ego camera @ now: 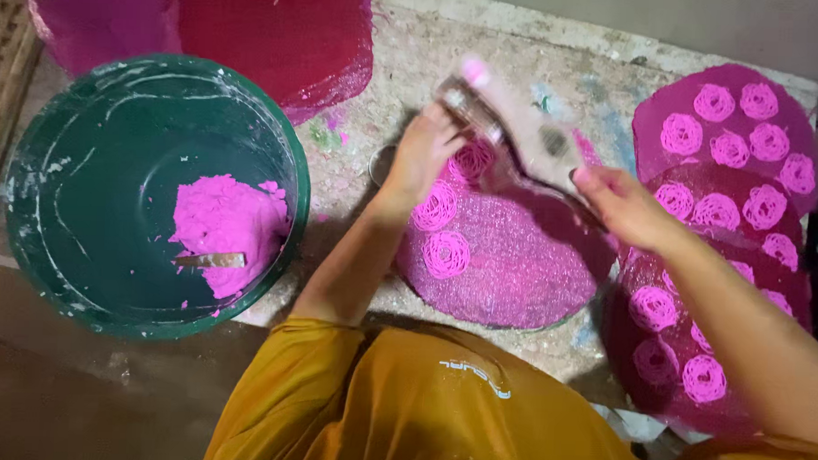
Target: The person uses a handheld metal extrusion tool to pipe bright pink paste in spiral rosettes onto round boards arranged on the workbench. They periodically refill the tool by scooping pink paste from a green basin, then resume piping rosettes onto additional boards.
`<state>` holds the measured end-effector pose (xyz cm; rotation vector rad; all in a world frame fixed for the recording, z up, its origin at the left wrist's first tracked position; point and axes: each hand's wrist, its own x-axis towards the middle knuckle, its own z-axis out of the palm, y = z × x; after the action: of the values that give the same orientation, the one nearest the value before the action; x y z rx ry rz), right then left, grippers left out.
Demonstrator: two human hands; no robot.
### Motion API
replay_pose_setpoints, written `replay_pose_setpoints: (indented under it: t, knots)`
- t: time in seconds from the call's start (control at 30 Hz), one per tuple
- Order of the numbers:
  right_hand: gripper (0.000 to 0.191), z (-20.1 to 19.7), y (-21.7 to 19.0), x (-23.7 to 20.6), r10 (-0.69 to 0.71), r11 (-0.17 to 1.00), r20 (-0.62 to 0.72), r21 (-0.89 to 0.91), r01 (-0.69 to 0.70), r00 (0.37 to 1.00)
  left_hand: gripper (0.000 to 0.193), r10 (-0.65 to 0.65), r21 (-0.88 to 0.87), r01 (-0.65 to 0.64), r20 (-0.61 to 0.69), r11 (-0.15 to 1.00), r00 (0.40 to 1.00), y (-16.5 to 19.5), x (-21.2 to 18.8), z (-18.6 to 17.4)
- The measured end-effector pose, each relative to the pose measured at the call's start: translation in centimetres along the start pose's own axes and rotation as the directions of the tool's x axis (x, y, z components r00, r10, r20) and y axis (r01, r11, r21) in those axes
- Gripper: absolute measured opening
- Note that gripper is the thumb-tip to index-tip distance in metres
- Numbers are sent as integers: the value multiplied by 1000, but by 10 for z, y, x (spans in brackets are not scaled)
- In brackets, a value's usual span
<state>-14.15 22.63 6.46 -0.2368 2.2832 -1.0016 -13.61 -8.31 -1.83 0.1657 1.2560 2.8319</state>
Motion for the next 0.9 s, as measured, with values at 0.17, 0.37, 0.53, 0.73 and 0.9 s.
replay_pose_setpoints:
  t: [0.17,0.37,0.53,0.73,0.9]
  knots:
    - [67,14,-16,-32,184,982,169,13,-189,968,59,117,-752,0,102,660,988,4,-4,36]
    - [59,43,-46,-44,-101,952,-100,-298,67,990,55,90,-722,-77,-20,688,996,-7,2,14]
    - [55,40,-60,-54,145,962,-21,-230,-146,989,57,51,-704,-126,-126,699,991,-23,-6,14]
    - [57,29,-69,-55,-130,869,-179,-493,25,975,53,67,-675,-179,-189,715,980,-16,12,27]
    - [56,39,-68,-55,-25,954,-89,-301,-3,996,52,59,-709,-171,-180,684,982,-15,8,16]
